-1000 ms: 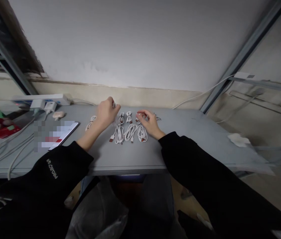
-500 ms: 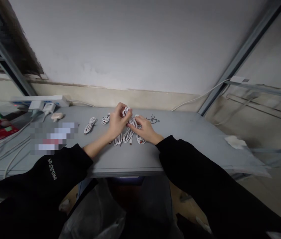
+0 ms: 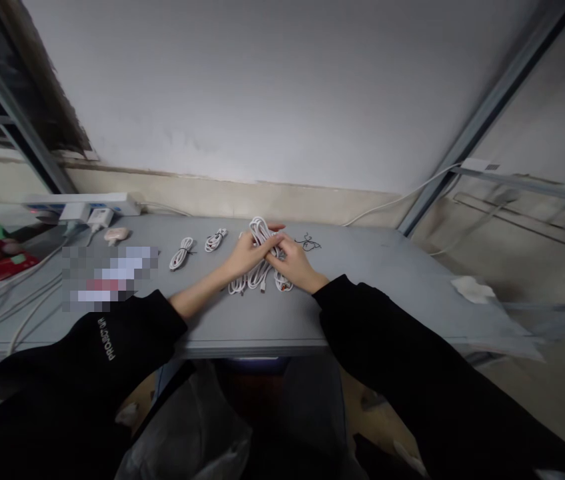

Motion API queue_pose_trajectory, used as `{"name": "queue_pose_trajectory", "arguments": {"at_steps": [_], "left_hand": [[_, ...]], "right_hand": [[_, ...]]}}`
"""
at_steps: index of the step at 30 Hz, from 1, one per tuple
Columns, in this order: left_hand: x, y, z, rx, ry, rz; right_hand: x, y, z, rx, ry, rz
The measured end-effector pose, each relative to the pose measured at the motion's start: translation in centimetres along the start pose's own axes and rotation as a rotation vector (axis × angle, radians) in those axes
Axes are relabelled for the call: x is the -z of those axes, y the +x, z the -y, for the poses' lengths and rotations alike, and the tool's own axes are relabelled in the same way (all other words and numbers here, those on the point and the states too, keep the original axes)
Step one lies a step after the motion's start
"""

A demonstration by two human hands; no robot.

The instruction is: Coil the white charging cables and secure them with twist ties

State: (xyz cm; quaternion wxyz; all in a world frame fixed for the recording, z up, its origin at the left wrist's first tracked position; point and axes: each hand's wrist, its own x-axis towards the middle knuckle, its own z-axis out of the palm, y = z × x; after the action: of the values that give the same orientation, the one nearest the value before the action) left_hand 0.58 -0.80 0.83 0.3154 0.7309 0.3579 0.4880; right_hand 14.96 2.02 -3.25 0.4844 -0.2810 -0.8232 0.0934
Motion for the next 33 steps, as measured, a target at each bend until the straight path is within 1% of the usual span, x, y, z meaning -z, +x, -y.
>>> {"name": "queue_pose_trajectory", "arguments": {"at_steps": [3,5,7,9,10,12,16,18,23,26,28,30,33], "left_hand": [[-0.1,0.2,0.1,-0.014,-0.035,-0.008],[-0.1,0.4,0.4,-0.002,-0.038,-0.062],[0.0,0.6,0.7,0.023,-0.015,-0.143],[0.1,0.7,1.0,0.048,0.017,-0.205],[0.2,0.6,1.2,0.060,0.037,-0.214],[0.3,0.5,1.4,0.058,0.097,-0.183],[0.6,-0.1,1.2,-0.071,0.260,-0.007],[0.8,-0.3,0.9,-0.095,0.338,0.055],[0.7,-0.5,-0.3,-0.014,0.617,0.119],[0.4,-0.5,-0.7,0.048,0.756,0.163],[0.2,-0.6,-0.7,0.082,0.796,0.184],[0.1,-0.6,-0.6,0.086,0.805,0.194],[0.2,-0.5,-0.1,0.049,0.795,0.197]], "right_hand": [[0.2,0.1,0.5,-0.019,-0.042,-0.007],[0.5,0.1,1.0,-0.033,-0.094,-0.023],[0.8,0.1,1.4,-0.059,-0.128,-0.067],[1.0,0.0,1.8,-0.084,-0.117,-0.129],[1.1,0.0,1.9,-0.093,-0.096,-0.155],[1.1,-0.1,1.9,-0.096,-0.045,-0.178],[1.0,-0.3,1.7,-0.043,0.029,-0.155],[0.9,-0.4,1.5,-0.044,0.040,-0.170],[0.3,-0.8,1.0,-0.124,0.067,-0.216],[0.4,-0.7,0.9,-0.104,0.011,-0.170],[0.6,-0.5,1.0,-0.051,-0.036,-0.101],[0.7,-0.4,1.1,-0.007,-0.053,-0.046],[0.6,-0.4,1.2,0.002,-0.043,-0.047]]}}
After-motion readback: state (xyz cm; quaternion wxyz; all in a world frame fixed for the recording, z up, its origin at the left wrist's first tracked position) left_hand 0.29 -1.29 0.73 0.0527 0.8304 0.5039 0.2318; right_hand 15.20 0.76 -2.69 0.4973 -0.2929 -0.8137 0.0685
